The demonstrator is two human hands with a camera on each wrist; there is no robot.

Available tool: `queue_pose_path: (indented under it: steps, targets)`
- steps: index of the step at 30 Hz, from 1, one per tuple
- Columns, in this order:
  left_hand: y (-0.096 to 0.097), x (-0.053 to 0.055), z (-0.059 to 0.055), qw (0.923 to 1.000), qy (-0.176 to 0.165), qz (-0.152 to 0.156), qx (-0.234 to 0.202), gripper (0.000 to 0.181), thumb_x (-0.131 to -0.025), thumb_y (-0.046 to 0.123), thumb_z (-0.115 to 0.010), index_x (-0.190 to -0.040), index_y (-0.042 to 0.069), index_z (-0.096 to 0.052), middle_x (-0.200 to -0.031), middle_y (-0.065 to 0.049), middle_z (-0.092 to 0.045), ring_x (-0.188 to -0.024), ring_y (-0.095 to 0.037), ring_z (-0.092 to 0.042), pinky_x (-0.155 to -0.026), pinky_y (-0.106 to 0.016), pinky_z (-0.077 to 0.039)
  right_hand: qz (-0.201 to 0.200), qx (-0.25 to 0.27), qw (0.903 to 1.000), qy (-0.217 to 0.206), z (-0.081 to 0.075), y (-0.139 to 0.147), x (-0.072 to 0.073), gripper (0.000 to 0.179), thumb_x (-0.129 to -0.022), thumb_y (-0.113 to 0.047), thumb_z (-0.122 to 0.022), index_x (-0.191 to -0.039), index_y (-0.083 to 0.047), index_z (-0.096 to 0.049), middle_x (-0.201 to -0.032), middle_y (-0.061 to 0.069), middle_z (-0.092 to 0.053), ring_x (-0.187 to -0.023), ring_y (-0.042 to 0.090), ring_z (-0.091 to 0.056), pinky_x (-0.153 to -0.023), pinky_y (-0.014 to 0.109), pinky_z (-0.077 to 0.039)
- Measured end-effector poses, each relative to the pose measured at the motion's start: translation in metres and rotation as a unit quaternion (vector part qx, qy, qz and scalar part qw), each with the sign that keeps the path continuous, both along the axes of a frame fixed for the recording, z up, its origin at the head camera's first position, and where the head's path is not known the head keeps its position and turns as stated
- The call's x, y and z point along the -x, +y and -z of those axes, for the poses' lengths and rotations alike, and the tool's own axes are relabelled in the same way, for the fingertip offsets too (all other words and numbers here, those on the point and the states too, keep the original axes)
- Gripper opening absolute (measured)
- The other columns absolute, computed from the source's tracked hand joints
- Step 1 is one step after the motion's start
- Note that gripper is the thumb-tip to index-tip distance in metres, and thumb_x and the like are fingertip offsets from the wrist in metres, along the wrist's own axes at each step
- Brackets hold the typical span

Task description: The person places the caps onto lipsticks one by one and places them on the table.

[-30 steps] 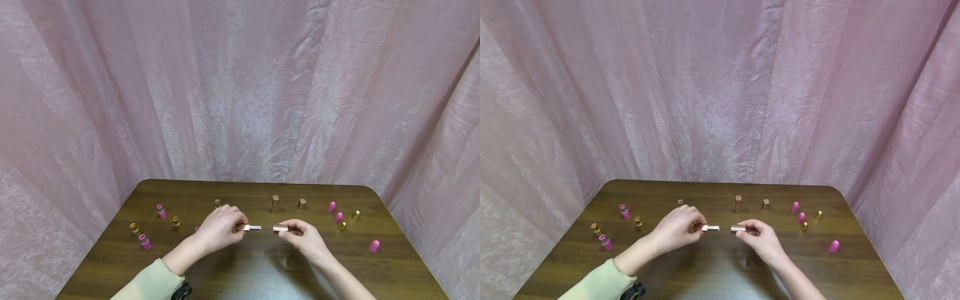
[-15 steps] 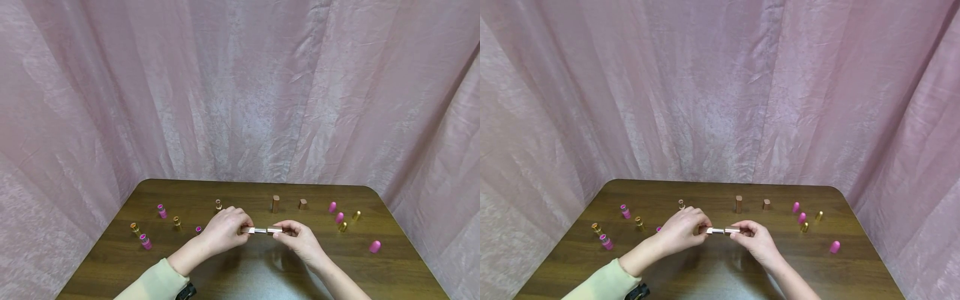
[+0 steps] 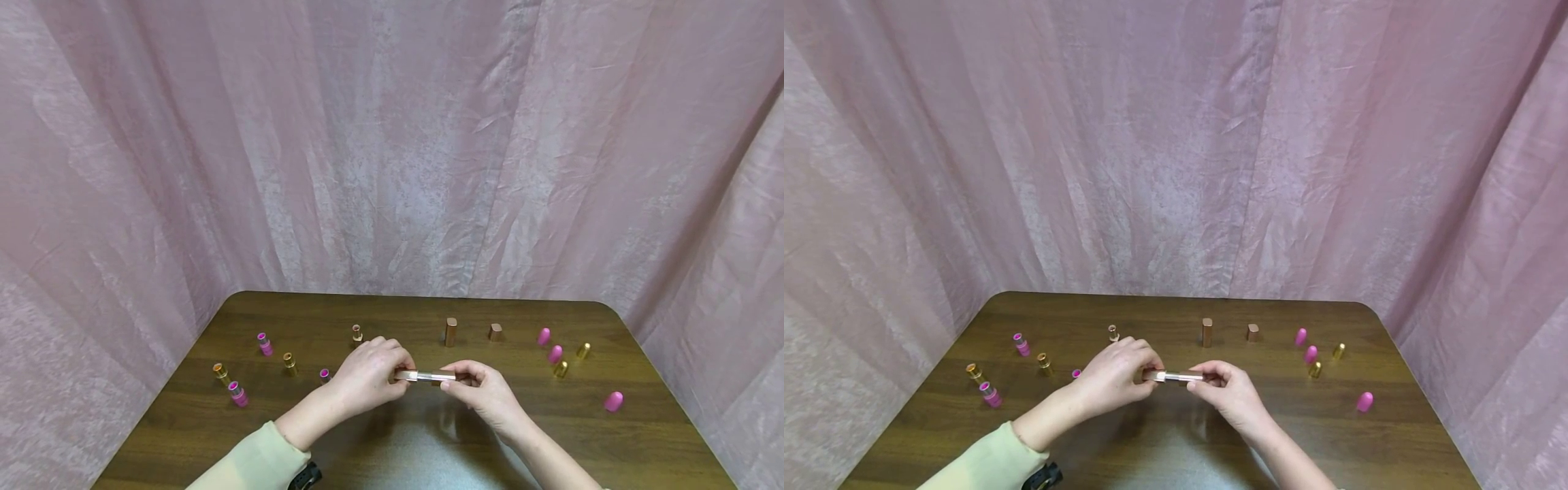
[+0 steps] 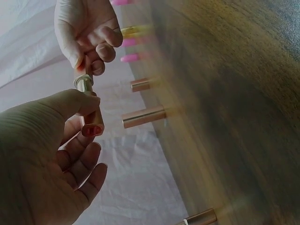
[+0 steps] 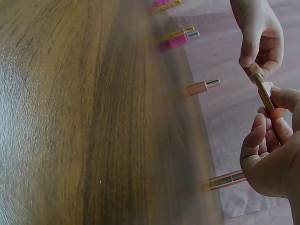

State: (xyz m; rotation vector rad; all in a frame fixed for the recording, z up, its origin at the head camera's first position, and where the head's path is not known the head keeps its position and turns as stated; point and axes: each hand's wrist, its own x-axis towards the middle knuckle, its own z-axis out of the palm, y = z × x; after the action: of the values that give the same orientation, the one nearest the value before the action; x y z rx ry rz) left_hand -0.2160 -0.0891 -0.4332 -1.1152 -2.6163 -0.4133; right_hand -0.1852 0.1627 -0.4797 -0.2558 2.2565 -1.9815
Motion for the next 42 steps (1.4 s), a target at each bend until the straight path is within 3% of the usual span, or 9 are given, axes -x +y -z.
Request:
queue_pose_path:
  steps: [21,31,42]
  targets:
    - [0.007,-0.002,0.004,1.0,-0.004,-0.002,0.004,0.018,-0.078,0.018,-0.081,-0.091,0.025,-0.07,-0.089,0.012,-0.062,-0.082,-0.01,-0.053,-0.075,-0.027,-0.046,0.009,-0.007,0.9998,-0.014,0.004,-0.008,0.001,0.029,-0.088,-0.018,-0.08,-0.11,-0.002,-0.073,-0.089,0.004,-0.067,-0.065,0.009,-0.05,-0.052,0.02,-0.038]
    - [0.009,-0.004,0.005,1.0,-0.002,-0.001,0.007,0.019,-0.078,0.02,-0.083,-0.093,0.024,-0.071,-0.087,0.013,-0.06,-0.081,-0.01,-0.052,-0.072,-0.028,-0.045,0.013,-0.011,0.9994,-0.03,0.004,-0.013,-0.001,0.027,-0.091,-0.023,-0.077,-0.105,-0.001,-0.073,-0.074,-0.001,-0.059,-0.058,0.007,-0.044,-0.051,0.021,-0.036]
    - [0.011,-0.004,0.008,0.9999,-0.001,-0.007,0.012,0.017,-0.078,0.021,-0.082,-0.087,0.025,-0.068,-0.083,0.014,-0.056,-0.079,-0.009,-0.05,-0.069,-0.026,-0.042,0.024,-0.022,0.9989,-0.034,0.003,-0.013,-0.001,0.026,-0.091,-0.026,-0.077,-0.102,-0.003,-0.074,-0.075,0.001,-0.06,-0.059,0.009,-0.047,-0.051,0.021,-0.037]
